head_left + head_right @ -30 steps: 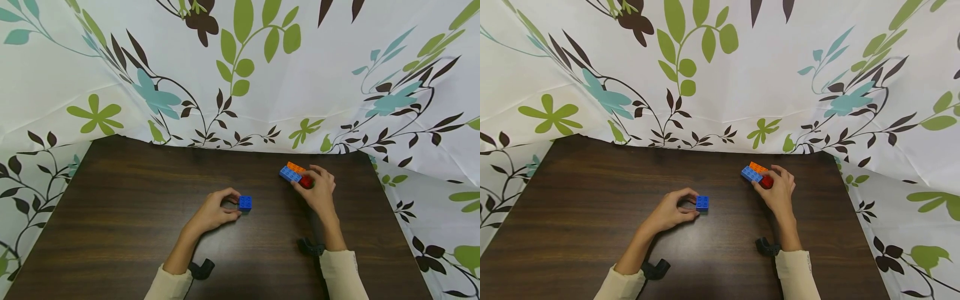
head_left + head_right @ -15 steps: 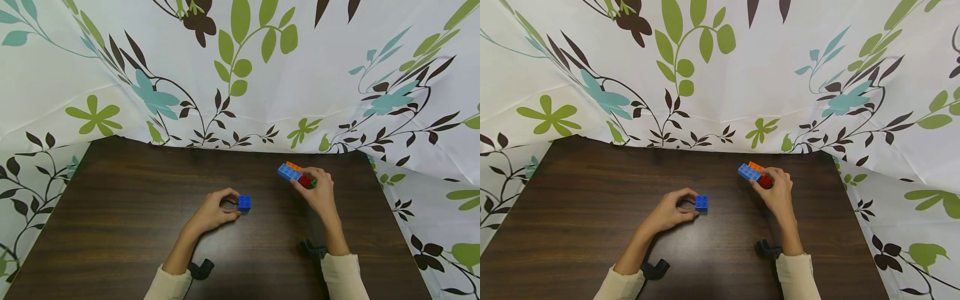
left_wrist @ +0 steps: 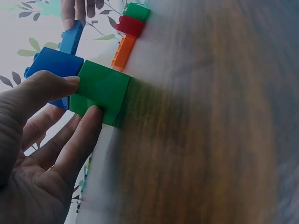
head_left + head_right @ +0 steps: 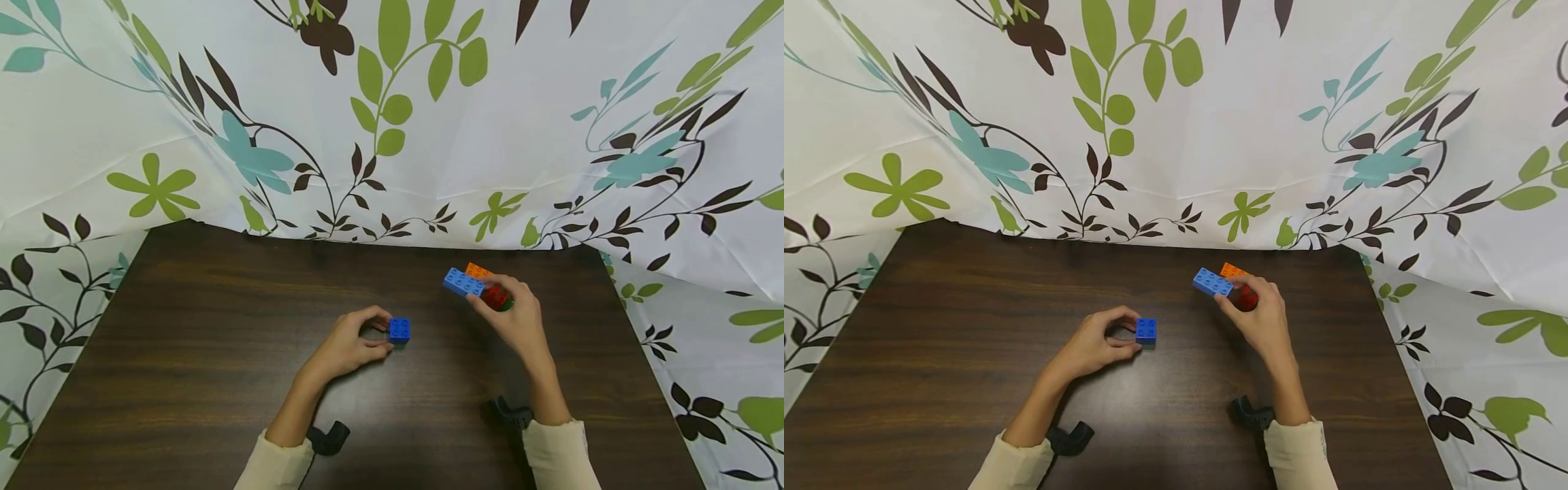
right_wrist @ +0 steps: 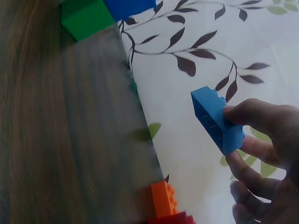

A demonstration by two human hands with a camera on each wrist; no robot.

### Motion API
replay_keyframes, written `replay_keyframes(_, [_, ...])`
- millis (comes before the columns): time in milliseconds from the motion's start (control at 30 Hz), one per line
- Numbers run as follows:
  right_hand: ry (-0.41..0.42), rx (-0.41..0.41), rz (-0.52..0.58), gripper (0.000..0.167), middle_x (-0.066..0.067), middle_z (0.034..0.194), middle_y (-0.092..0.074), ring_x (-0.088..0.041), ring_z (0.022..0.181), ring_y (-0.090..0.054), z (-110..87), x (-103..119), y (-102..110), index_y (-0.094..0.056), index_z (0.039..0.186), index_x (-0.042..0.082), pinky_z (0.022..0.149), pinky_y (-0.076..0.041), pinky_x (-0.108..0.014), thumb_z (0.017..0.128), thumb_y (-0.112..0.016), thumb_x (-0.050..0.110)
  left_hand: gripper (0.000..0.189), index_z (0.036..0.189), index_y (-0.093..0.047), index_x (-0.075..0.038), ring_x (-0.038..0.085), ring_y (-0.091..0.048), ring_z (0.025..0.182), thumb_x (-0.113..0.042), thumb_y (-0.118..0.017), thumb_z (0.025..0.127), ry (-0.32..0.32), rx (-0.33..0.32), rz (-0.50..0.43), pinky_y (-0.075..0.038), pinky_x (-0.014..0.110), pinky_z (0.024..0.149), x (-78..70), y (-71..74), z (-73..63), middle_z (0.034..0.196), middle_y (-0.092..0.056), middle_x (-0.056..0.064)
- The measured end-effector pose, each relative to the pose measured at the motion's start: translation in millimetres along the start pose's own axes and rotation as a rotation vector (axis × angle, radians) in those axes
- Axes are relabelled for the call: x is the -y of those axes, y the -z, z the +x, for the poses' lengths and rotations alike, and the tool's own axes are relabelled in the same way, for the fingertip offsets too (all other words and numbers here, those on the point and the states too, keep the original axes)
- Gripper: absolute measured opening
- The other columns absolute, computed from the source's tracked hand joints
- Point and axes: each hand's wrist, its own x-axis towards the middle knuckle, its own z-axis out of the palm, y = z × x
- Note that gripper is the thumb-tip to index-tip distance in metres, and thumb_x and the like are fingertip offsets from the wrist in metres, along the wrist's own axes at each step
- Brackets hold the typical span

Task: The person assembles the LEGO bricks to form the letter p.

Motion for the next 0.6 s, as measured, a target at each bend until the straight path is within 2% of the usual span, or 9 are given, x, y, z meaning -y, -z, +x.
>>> replay_keyframes(267, [0.078, -0.012, 0.050, 0.037, -0.021, 0.114, -0.074, -0.036, 0.102, -0.056, -7.6, 18.3, -2.4, -0.075, 0.123, 0.006, 0.085, -0.047, -0.049, 0.090, -0.087, 0.019, 0.035, 0.120, -0.071, -0.008, 0.031, -0.074, 0.114, -0.002, -0.084, 0.088, 0.000, -0.003, 0.019, -0.065, 0.025, 0.086, -0.1, 0.0, 0.5, 0.120, -0.075, 0.015])
replay_keyframes(367, [0.115, -0.006, 0.065, 0.036, -0.021, 0.112, -0.074, -0.036, 0.099, -0.058, -11.0, 25.8, -3.1, -0.076, 0.122, 0.007, 0.085, -0.046, -0.048, 0.089, -0.088, 0.017, 0.035, 0.121, -0.071, -0.008, 0.030, -0.074, 0.114, -0.002, -0.084, 0.089, 0.000, 0.000, 0.022, -0.065, 0.025, 0.086, -0.8, -0.3, 0.7, 0.120, -0.076, 0.015])
replay_keyframes(600, [0.143, 0.035, 0.096, 0.034, -0.013, 0.114, -0.076, -0.031, 0.100, -0.061, -20.0, 39.3, -5.5, -0.077, 0.123, 0.012, 0.087, -0.053, -0.034, 0.091, -0.088, 0.017, 0.036, 0.122, -0.071, -0.009, 0.031, -0.074, 0.116, -0.003, -0.084, 0.090, 0.002, 0.003, 0.035, -0.065, 0.025, 0.088, -1.3, -0.9, 0.6, 0.122, -0.076, 0.014])
